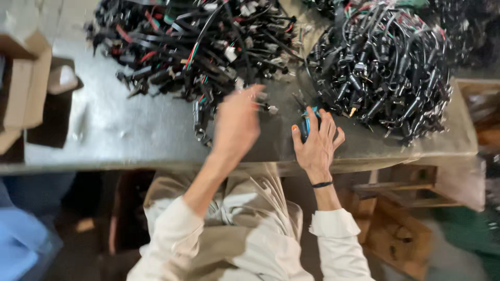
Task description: The person sits at a workbench and works on black cable assemblies one at a time, using pliers to cut and strip the wire ends and to work on the connector bodies, then places the finished cable on the table with large piles of similar cables.
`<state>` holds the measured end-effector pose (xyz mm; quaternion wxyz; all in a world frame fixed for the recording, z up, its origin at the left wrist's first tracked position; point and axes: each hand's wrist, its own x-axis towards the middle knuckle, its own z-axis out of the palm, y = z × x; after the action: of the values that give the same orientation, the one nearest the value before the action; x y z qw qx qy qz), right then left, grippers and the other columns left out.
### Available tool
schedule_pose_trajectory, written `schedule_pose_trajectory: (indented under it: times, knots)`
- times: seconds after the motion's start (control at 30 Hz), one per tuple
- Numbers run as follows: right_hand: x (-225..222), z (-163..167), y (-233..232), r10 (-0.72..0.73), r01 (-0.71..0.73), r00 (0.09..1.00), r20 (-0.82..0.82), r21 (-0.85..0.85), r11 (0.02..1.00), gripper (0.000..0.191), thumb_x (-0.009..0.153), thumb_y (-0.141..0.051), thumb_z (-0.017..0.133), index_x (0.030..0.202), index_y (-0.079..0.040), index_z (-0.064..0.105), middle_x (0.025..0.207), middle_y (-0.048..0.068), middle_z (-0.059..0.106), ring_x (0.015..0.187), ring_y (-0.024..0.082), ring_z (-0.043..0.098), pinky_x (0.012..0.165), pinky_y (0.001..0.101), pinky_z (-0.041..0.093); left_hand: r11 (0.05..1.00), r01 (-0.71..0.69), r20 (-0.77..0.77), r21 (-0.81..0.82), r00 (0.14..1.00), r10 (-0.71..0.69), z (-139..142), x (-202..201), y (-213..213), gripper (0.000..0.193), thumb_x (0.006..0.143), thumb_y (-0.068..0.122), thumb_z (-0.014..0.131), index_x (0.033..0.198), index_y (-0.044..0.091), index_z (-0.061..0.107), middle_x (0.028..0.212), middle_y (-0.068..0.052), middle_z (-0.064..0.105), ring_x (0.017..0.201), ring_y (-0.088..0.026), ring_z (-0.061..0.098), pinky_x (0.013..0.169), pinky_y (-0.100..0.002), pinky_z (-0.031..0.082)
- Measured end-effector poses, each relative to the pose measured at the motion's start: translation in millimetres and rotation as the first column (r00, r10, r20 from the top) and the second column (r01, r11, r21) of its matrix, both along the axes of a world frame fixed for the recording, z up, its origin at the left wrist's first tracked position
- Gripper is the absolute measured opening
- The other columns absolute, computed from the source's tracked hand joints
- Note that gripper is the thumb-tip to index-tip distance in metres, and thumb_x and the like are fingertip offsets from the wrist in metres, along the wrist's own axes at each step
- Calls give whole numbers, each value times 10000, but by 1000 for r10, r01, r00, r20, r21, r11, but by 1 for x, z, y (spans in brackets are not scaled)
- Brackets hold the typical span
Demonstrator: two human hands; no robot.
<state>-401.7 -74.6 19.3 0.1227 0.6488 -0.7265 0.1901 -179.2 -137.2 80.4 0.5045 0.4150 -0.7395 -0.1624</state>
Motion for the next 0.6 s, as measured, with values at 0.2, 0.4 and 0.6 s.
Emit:
schedule_pose_trajectory:
  times: [0.2, 0.4, 0.6]
  knots:
    - [1, 5, 3, -2, 3, 999, 45, -13, 1000, 584, 979, -409, 623, 1479, -116, 545, 1489, 171, 492, 1395, 328, 399, 1131, 564, 222, 923, -375, -45, -90, 927, 372, 22, 67, -51, 285, 962, -12, 686, 1234, -22, 600, 1160, -183, 517, 1061, -351, 489, 929, -453, 397]
    - [-5, -5, 7, -19, 20, 1000, 23, -28, 999, 537, 979, -400, 641, 1447, -141, 593, 1486, 131, 508, 1408, 305, 408, 1144, 590, 195, 988, -152, -139, 20, 978, 153, 31, 88, -59, 38, 1123, 43, 648, 1153, 20, 642, 1138, -135, 581, 1123, -300, 505, 994, -405, 423]
    - [7, -26, 34, 247, -60, 921, 301, -517, 854, 614, 1019, -257, 796, 1476, -40, 449, 1520, 201, 384, 1437, 346, 321, 1228, 473, 259, 938, 236, -316, 254, 937, -151, -10, 84, 59, 95, 992, 11, 555, 1071, 9, 608, 1037, -76, 639, 929, -173, 649, 794, -295, 549]
